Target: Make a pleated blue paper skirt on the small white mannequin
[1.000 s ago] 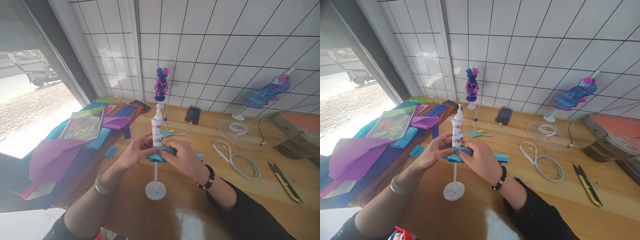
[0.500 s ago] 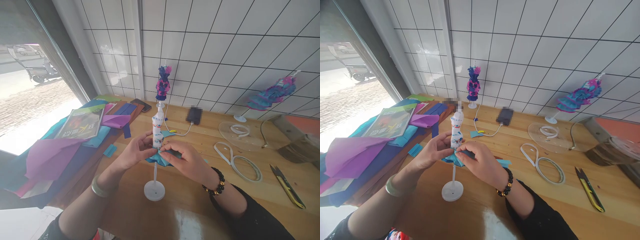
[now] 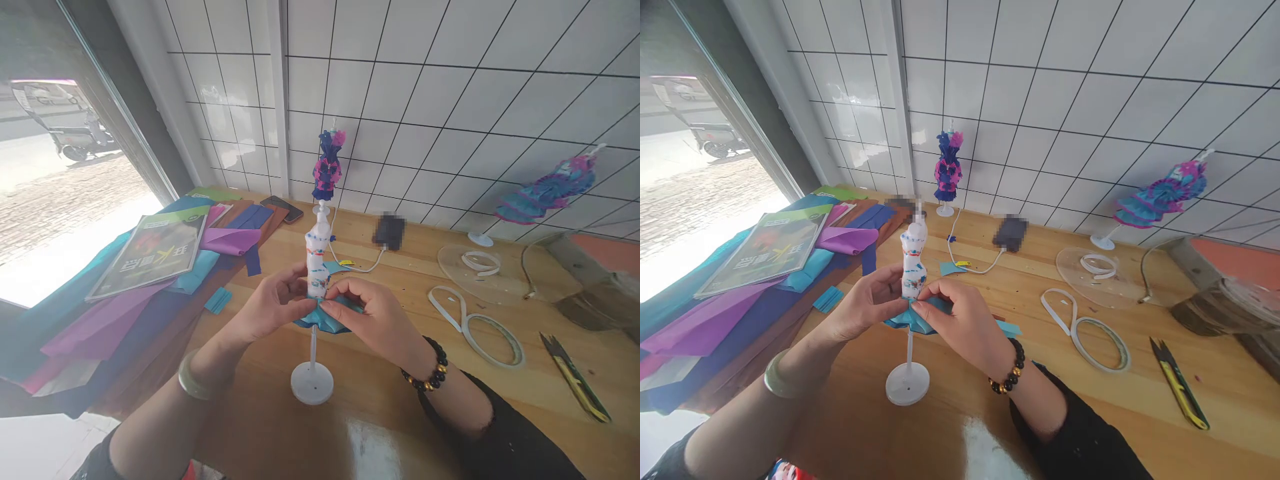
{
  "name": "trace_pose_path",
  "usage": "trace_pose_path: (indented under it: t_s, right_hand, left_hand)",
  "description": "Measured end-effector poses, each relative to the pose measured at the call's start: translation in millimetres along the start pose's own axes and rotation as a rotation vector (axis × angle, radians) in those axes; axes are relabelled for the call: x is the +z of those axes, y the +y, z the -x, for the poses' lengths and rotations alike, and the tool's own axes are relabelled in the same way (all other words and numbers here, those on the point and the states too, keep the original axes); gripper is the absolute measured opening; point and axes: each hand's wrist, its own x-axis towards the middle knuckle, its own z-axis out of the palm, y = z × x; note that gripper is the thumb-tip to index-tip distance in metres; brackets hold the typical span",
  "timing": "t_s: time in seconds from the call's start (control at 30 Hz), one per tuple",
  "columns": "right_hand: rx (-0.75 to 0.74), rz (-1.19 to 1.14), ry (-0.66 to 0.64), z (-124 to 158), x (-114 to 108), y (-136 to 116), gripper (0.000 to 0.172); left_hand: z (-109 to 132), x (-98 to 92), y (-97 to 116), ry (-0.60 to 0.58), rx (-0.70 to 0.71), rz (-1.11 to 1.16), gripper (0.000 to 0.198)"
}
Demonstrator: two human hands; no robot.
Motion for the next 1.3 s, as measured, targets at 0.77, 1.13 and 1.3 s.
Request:
trace_pose_path:
  t_s: [0.77, 1.13, 1.3]
  right_hand:
    - [0.015, 0.005, 0.041, -1, 0, 3, 0.013]
    - [0.027, -0.075, 0.014, -1, 2, 3, 0.016]
    - [0.012, -0.078, 0.011, -3, 0, 4, 0.016]
  left_hand:
    - [-2, 1.0, -1, -0.052, 0.037, 0.075, 0.050]
    - [0, -2.2, -6, 0.006, -0.005, 0.090, 0.051]
    - [-1, -1.7, -8, 0.004, -0.003, 0.101, 0.052]
